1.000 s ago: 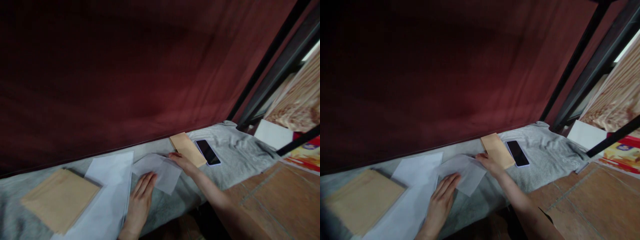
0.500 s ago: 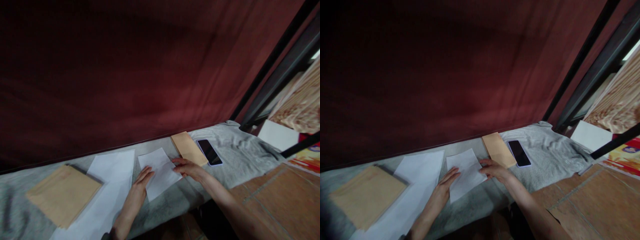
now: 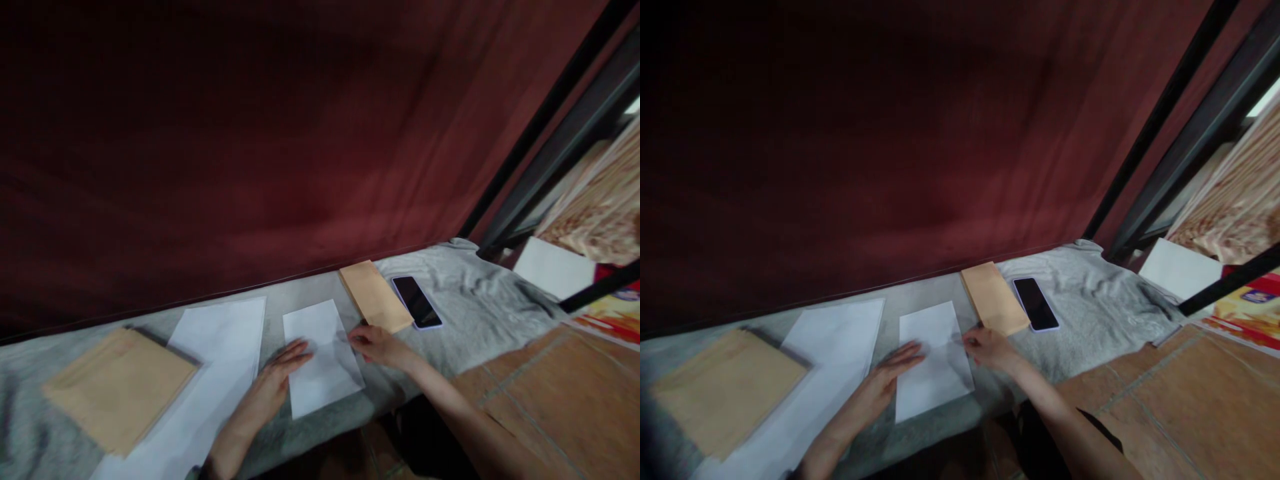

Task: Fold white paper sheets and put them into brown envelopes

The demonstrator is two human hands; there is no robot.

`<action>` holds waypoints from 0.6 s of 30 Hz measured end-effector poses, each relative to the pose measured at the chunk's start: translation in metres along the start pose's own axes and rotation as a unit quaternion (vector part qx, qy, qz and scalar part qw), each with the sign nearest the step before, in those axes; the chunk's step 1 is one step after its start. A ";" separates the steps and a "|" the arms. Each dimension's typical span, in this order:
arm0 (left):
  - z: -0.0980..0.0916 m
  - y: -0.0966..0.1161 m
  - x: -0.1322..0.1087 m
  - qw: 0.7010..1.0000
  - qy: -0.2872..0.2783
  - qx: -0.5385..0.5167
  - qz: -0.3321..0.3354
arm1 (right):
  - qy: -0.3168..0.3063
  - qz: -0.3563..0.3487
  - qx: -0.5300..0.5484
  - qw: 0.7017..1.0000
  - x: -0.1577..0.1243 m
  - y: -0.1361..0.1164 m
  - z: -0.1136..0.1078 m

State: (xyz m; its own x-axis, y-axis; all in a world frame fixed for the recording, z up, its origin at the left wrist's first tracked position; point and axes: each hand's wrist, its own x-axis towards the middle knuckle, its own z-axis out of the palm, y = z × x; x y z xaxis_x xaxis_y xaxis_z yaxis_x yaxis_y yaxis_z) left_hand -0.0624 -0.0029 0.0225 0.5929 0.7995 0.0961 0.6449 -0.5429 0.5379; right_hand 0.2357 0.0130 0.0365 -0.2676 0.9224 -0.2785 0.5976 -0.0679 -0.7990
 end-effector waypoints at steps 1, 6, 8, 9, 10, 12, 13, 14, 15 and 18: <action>-0.001 0.000 0.000 1.000 -0.005 -0.005 -0.004 | 0.038 -0.022 -0.039 0.998 0.002 -0.001 0.003; 0.000 -0.001 0.002 1.000 0.006 0.014 -0.014 | 0.142 -0.147 -0.149 0.968 0.009 -0.011 0.029; 0.004 -0.001 0.005 0.998 0.033 0.044 -0.010 | 0.149 -0.194 -0.181 0.952 0.010 -0.013 0.043; 0.008 0.001 0.007 0.997 0.052 0.060 -0.006 | 0.151 -0.211 -0.195 0.946 0.010 -0.014 0.050; 0.012 0.002 0.010 0.994 0.074 0.076 -0.004 | 0.154 -0.223 -0.208 0.940 0.011 -0.014 0.056; 0.023 0.007 0.017 0.987 0.115 0.111 -0.008 | 0.159 -0.239 -0.226 0.931 0.013 -0.013 0.066; 0.029 0.009 0.020 0.983 0.129 0.129 -0.014 | 0.161 -0.245 -0.231 0.928 0.015 -0.013 0.069; 0.035 0.011 0.024 0.979 0.139 0.145 -0.022 | 0.163 -0.248 -0.234 0.926 0.018 -0.013 0.071; 0.041 0.012 0.028 0.976 0.145 0.161 -0.034 | 0.164 -0.250 -0.237 0.924 0.021 -0.013 0.073; 0.053 0.010 0.039 0.967 0.152 0.192 -0.062 | 0.163 -0.242 -0.249 0.923 0.031 -0.014 0.076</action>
State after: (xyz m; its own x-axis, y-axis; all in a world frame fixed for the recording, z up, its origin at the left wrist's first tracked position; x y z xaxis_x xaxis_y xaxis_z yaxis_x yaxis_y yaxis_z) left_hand -0.0070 0.0096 -0.0129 0.3673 0.8718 0.3242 0.8687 -0.4461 0.2155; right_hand 0.1612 0.0137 -0.0011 -0.4016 0.8694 0.2878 0.7623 0.4915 -0.4211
